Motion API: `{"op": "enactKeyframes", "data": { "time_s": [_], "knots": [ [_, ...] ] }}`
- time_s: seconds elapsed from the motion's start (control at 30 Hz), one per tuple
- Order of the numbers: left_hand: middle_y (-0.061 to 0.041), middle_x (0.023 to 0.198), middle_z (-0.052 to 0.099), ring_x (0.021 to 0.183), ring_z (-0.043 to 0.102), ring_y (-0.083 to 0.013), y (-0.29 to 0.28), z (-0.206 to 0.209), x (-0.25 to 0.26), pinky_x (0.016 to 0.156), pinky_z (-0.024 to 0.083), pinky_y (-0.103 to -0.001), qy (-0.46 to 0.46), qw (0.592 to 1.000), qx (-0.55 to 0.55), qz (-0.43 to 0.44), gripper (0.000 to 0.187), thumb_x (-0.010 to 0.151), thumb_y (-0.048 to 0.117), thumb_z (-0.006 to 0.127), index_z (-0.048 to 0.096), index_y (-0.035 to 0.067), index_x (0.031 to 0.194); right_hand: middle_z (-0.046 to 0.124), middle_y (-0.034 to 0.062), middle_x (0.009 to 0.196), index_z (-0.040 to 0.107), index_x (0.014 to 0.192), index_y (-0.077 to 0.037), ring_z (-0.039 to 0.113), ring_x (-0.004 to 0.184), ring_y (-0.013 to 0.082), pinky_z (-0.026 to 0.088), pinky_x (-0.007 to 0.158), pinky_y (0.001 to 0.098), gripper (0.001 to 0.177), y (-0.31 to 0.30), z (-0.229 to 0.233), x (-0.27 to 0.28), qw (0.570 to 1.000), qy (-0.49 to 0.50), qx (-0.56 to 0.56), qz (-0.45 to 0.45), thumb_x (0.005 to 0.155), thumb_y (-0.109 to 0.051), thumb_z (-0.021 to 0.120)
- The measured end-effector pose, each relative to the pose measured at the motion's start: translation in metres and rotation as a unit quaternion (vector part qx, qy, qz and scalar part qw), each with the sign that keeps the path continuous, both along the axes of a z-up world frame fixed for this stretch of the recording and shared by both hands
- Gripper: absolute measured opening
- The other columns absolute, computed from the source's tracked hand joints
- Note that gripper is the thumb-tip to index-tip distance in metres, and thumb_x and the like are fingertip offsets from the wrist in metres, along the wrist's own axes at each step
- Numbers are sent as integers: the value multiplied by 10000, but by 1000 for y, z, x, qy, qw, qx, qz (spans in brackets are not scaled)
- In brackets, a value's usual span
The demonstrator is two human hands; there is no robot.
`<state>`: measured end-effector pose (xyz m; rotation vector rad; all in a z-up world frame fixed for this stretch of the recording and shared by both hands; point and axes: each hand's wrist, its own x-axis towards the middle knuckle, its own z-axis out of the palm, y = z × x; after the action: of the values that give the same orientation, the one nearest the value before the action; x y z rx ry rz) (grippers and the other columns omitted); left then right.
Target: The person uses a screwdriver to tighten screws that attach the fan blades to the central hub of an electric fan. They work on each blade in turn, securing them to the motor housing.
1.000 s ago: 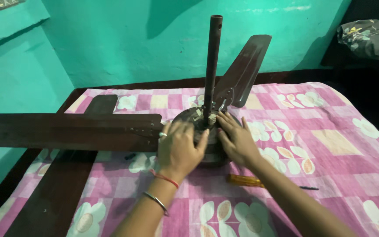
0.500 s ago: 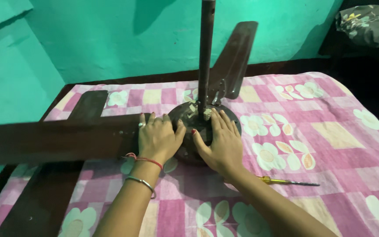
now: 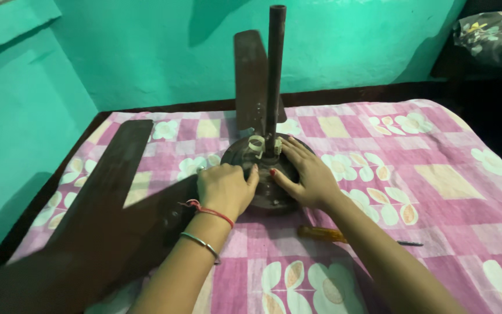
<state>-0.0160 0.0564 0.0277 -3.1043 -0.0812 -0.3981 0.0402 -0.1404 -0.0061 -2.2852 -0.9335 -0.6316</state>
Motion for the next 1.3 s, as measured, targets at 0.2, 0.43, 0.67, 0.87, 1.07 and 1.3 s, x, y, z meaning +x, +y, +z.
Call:
{"op": "enactKeyframes", "data": {
  "time_s": [0.2,0.43,0.67,0.87,1.07,1.3],
  "knots": [
    [-151,871,757,837,737,-336,-1,20,-17,762,587,-453,68,997,-3,-46,680,951,686,504,803,82,860,386,218,1608,385,1526,31,391,1466,360,336,1182,427,850,-11,-3,5,992,107,-31,-62,916,-523,593],
    [-166,1329,591,1230,582,-314,27,27,-5,1017,481,-481,95,993,-32,-64,905,770,733,697,577,3,1290,300,294,1594,275,1532,120,266,1509,400,206,1221,478,1124,8,-12,-2,989,53,-70,-116,859,-702,643],
    [-161,1724,0,1563,194,-296,42,-10,16,1228,317,-379,192,954,-212,-86,1300,764,719,682,21,-30,1596,380,223,1605,438,1474,67,314,1502,400,272,1206,480,1018,19,-11,-10,991,17,-53,-121,821,-671,692],
    [-227,1690,-51,1547,192,-358,26,-18,1,1196,334,-397,156,961,-219,-65,1277,825,725,647,-7,-85,1564,436,197,1592,482,1497,7,375,1477,397,330,1179,485,939,8,-4,-3,999,26,-15,-37,804,-577,729],
    [-232,1716,-46,1384,500,-409,11,-15,-10,1090,490,-422,158,956,-248,-16,1246,824,690,618,10,-95,1577,409,186,1615,471,1517,-5,332,1513,393,301,1208,482,947,0,0,12,998,33,-44,18,806,-572,736],
    [-288,1672,0,1510,289,-413,27,-26,-4,1174,371,-407,88,953,-271,-98,1264,836,729,650,71,-152,1532,260,257,1652,220,1588,45,271,1517,398,245,1217,461,981,-7,-11,6,995,73,-58,-28,921,-571,593]
  ]
}}
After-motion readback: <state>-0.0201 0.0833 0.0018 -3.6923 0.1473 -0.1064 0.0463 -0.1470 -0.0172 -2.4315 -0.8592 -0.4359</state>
